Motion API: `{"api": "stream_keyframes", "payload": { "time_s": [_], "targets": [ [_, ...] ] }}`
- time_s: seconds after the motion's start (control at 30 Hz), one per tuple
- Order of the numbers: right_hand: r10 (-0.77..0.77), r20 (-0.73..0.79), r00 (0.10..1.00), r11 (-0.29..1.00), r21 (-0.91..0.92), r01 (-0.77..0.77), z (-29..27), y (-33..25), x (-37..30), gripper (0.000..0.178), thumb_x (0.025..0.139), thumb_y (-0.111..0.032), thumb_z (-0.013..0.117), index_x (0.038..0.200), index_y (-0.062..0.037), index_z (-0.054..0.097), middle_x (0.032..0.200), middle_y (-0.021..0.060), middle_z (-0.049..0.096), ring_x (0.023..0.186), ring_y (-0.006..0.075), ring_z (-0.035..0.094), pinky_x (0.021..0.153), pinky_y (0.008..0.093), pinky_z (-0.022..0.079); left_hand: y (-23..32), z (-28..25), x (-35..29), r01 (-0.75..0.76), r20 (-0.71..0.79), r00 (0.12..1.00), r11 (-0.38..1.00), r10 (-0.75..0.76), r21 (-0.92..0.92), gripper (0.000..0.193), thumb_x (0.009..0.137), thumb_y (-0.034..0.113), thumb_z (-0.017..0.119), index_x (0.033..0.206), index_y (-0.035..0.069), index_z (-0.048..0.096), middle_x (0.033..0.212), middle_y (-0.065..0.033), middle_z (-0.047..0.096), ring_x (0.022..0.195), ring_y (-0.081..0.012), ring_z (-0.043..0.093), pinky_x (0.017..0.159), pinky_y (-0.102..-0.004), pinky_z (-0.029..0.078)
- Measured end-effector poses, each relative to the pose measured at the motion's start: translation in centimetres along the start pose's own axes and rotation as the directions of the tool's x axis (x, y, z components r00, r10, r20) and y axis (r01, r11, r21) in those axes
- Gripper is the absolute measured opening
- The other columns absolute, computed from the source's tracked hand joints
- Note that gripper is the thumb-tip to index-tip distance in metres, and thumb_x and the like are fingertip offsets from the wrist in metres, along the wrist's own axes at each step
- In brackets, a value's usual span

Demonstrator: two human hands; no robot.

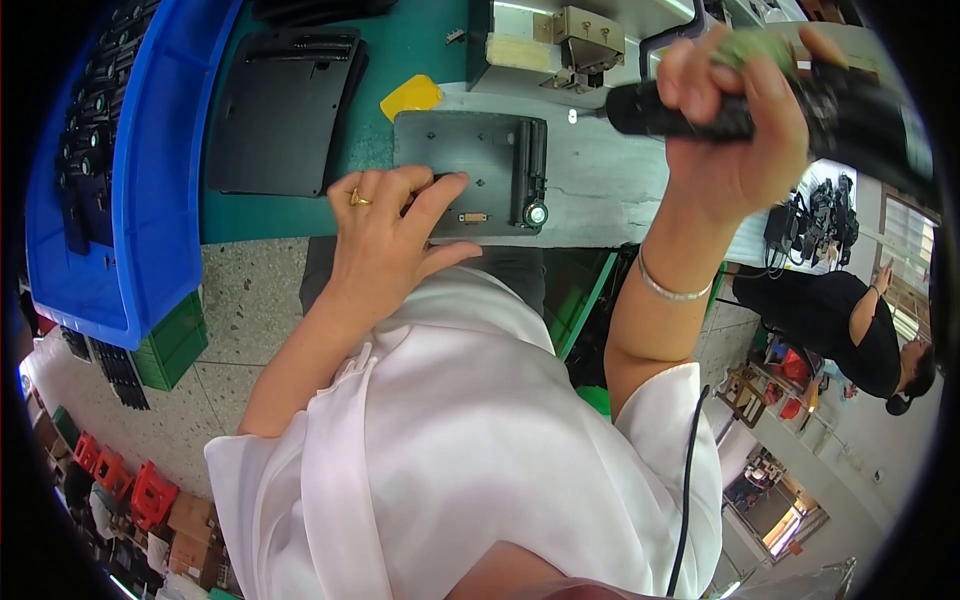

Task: The person assembles small electronic components by hand, securing them into black plastic casings with an electric screwdriver at a factory workbench.

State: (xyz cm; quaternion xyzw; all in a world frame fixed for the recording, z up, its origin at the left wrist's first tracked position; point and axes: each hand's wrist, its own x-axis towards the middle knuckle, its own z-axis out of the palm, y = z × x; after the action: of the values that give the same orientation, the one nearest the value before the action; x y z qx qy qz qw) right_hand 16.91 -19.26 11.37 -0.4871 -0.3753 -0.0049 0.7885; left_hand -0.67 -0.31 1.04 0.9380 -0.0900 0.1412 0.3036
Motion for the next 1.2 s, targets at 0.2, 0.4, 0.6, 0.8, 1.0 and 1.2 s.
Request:
{"api": "stream_keyframes", "payload": {
  "time_s": [0.2,0.4,0.6,0.8,1.0,1.2],
  "targets": [
    [0.005,-0.211,0.978,1.0,0.002,-0.004,2.1,-1.4,-5.4,0.049,0.085,-0.009,0.06,0.128,-0.0117,0.037,0.069,0.0089,0.051,0.044,0.0171,0.045,0.045,0.0352,0.045,0.2,0.8,-0.2,-0.131,-0.014,0.991,0.989,0.13,-0.069,0.047,0.059,0.027,0.082,0.103,0.019,0.065,0.098,0.0017,0.05,0.089,-0.0175,0.048,0.088,-0.0378,0.028],
    [0.031,-0.327,0.944,0.997,-0.052,-0.05,3.4,-1.4,-8.2,0.052,0.082,-0.011,0.065,0.127,-0.0141,0.037,0.069,0.0086,0.051,0.046,0.0165,0.046,0.044,0.0356,0.045,0.4,1.2,0.0,-0.205,-0.099,0.975,0.978,0.2,-0.042,0.043,0.059,0.023,0.081,0.099,0.021,0.067,0.097,0.0021,0.053,0.089,-0.0152,0.049,0.089,-0.0372,0.029],
    [0.039,-0.346,0.937,0.997,-0.054,-0.061,3.3,-0.9,-8.3,0.053,0.082,-0.01,0.066,0.126,-0.0144,0.036,0.069,0.008,0.052,0.046,0.0163,0.047,0.044,0.0344,0.046,1.3,2.6,0.9,-0.307,-0.081,0.947,0.95,0.31,0.049,0.042,0.06,0.026,0.08,0.102,0.025,0.07,0.097,0.0005,0.054,0.089,-0.0169,0.049,0.089,-0.0379,0.03],
    [0.022,-0.33,0.944,0.994,-0.096,-0.057,3.4,-0.3,-8.4,0.052,0.083,-0.011,0.068,0.123,-0.0138,0.036,0.067,0.0066,0.052,0.046,0.0158,0.048,0.043,0.033,0.046,1.0,3.4,1.0,-0.309,-0.107,0.942,0.946,0.319,0.093,0.04,0.061,0.022,0.08,0.1,0.027,0.07,0.099,0.0,0.055,0.09,-0.0171,0.05,0.089,-0.0382,0.03],
    [0.035,-0.335,0.942,0.991,-0.112,-0.076,3.6,-0.2,-8.5,0.052,0.083,-0.012,0.069,0.123,-0.014,0.036,0.068,0.0063,0.052,0.046,0.0161,0.048,0.043,0.0334,0.046,1.9,3.4,1.5,-0.266,-0.155,0.95,0.963,0.269,0.042,0.034,0.062,0.021,0.08,0.094,0.024,0.07,0.093,0.0034,0.057,0.085,-0.0145,0.051,0.089,-0.0385,0.03],
    [0.044,-0.356,0.934,0.992,-0.096,-0.084,3.6,-0.5,-8.5,0.053,0.082,-0.011,0.068,0.125,-0.0157,0.037,0.068,0.0069,0.051,0.047,0.017,0.048,0.044,0.034,0.046,1.9,3.8,2.2,-0.299,-0.184,0.937,0.954,0.297,0.017,0.022,0.064,0.017,0.078,0.084,0.019,0.068,0.078,0.0074,0.056,0.075,-0.0115,0.052,0.086,-0.0368,0.03]
  ]
}}
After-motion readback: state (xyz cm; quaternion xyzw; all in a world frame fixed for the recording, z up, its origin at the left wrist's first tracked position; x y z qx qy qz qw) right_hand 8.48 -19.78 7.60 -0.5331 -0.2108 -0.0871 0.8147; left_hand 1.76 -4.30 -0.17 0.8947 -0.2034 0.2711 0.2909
